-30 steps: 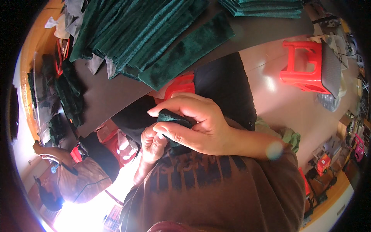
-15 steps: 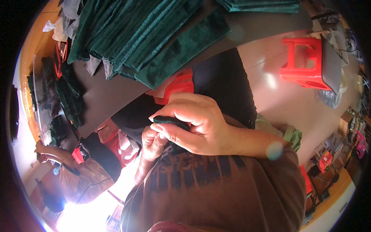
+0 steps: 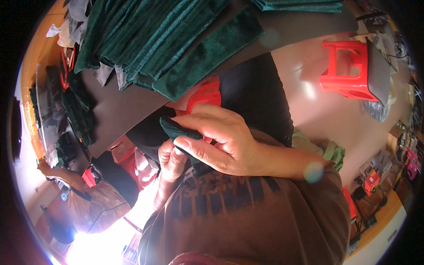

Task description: Sorting and stacking green velvet fabric strips on a work table.

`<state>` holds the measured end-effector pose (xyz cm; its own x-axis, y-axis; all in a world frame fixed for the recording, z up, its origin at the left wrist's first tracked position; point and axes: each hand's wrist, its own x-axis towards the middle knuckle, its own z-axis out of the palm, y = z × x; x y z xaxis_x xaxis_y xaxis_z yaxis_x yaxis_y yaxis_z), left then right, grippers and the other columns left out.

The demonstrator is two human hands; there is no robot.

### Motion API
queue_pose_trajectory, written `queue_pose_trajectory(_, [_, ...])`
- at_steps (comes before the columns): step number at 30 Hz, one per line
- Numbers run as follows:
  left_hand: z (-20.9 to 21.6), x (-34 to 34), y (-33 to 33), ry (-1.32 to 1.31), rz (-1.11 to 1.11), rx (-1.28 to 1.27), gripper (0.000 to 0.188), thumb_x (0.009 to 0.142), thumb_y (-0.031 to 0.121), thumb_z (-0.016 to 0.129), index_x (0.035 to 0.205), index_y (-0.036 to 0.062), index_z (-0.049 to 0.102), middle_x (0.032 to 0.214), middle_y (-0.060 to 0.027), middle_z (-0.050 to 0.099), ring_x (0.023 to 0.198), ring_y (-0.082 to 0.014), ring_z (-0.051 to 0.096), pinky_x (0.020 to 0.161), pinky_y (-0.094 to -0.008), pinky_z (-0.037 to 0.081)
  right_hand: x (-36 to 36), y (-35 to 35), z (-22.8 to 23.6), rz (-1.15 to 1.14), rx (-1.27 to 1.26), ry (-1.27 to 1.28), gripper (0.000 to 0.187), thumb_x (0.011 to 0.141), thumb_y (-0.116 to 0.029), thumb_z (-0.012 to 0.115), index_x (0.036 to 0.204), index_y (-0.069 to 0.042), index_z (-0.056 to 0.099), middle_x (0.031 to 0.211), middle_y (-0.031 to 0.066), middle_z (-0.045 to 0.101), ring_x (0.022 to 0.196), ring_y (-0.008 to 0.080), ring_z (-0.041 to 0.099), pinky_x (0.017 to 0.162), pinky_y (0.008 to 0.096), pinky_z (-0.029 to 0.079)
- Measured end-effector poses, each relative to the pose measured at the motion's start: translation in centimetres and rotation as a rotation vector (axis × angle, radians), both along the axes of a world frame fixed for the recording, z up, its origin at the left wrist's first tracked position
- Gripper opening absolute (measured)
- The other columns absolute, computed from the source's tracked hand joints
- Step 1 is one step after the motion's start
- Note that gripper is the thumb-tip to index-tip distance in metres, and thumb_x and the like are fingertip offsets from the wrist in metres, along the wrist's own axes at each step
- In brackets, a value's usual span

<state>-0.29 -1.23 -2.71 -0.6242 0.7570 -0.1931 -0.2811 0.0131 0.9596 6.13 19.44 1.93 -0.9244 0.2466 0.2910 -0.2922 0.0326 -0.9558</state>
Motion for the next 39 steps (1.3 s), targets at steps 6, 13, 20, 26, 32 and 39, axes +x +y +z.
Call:
queue_pose_trajectory(6, [0.3,-0.7,-0.1,0.091,-0.126,-0.041,0.023,0.095,0.019,0.057,0.087,-0.0020,0.063,0.071,-0.0038,0.061,0.063,-0.0112,0.054,0.060,-0.0259,0.044,-0.3,-0.1,0.1,-0.044,0.040,0.031,0.030,0.083,-0.007,0.070,0.109,0.006,0.062,0.081,0.0126,0.057,0.065,0.0214,0.053,0.057,0.0307,0.042])
queue_pose_trajectory(13, [0.7,-1.0,0.6,0.163,-0.147,0.024,0.020,0.093,0.016,0.060,0.086,-0.0031,0.062,0.069,-0.0064,0.058,0.060,-0.0147,0.053,0.058,-0.0270,0.043,-0.5,0.0,0.3,0.024,0.043,0.029,0.015,0.084,-0.004,0.065,0.095,0.007,0.065,0.074,0.0100,0.061,0.060,0.0162,0.053,0.054,0.0276,0.040])
queue_pose_trajectory(20, [0.4,-0.7,0.8,0.210,-0.131,0.014,0.020,0.092,0.015,0.061,0.085,-0.0030,0.061,0.066,-0.0069,0.055,0.057,-0.0166,0.050,0.056,-0.0283,0.041,-0.7,-0.2,0.5,0.012,0.007,0.007,0.009,0.083,-0.003,0.065,0.087,0.005,0.064,0.069,0.0079,0.057,0.056,0.0147,0.049,0.050,0.0273,0.036])
queue_pose_trajectory(26, [0.0,-0.8,0.7,0.249,-0.118,0.041,0.023,0.092,0.018,0.062,0.085,-0.0038,0.061,0.067,-0.0082,0.057,0.057,-0.0205,0.054,0.055,-0.0300,0.042,-0.7,0.3,1.0,0.013,0.009,0.010,0.011,0.082,-0.003,0.066,0.090,0.005,0.065,0.070,0.0073,0.058,0.058,0.0137,0.050,0.050,0.0272,0.036])
queue_pose_trajectory(32, [-0.3,-1.0,0.7,0.317,-0.180,0.094,0.025,0.092,0.021,0.062,0.088,-0.0031,0.064,0.070,-0.0107,0.061,0.060,-0.0232,0.058,0.058,-0.0308,0.045,-0.7,0.2,0.7,0.060,0.026,0.002,0.011,0.081,-0.004,0.067,0.089,0.004,0.065,0.068,0.0078,0.057,0.056,0.0146,0.050,0.050,0.0273,0.037])
queue_pose_trajectory(39, [0.3,-0.8,1.2,0.315,-0.152,0.132,0.024,0.093,0.021,0.061,0.093,-0.0023,0.067,0.075,-0.0109,0.066,0.067,-0.0240,0.064,0.063,-0.0297,0.048,-0.7,0.2,0.5,0.090,0.120,0.036,0.013,0.080,-0.005,0.070,0.089,0.004,0.065,0.065,0.0083,0.056,0.052,0.0187,0.052,0.047,0.0292,0.038])
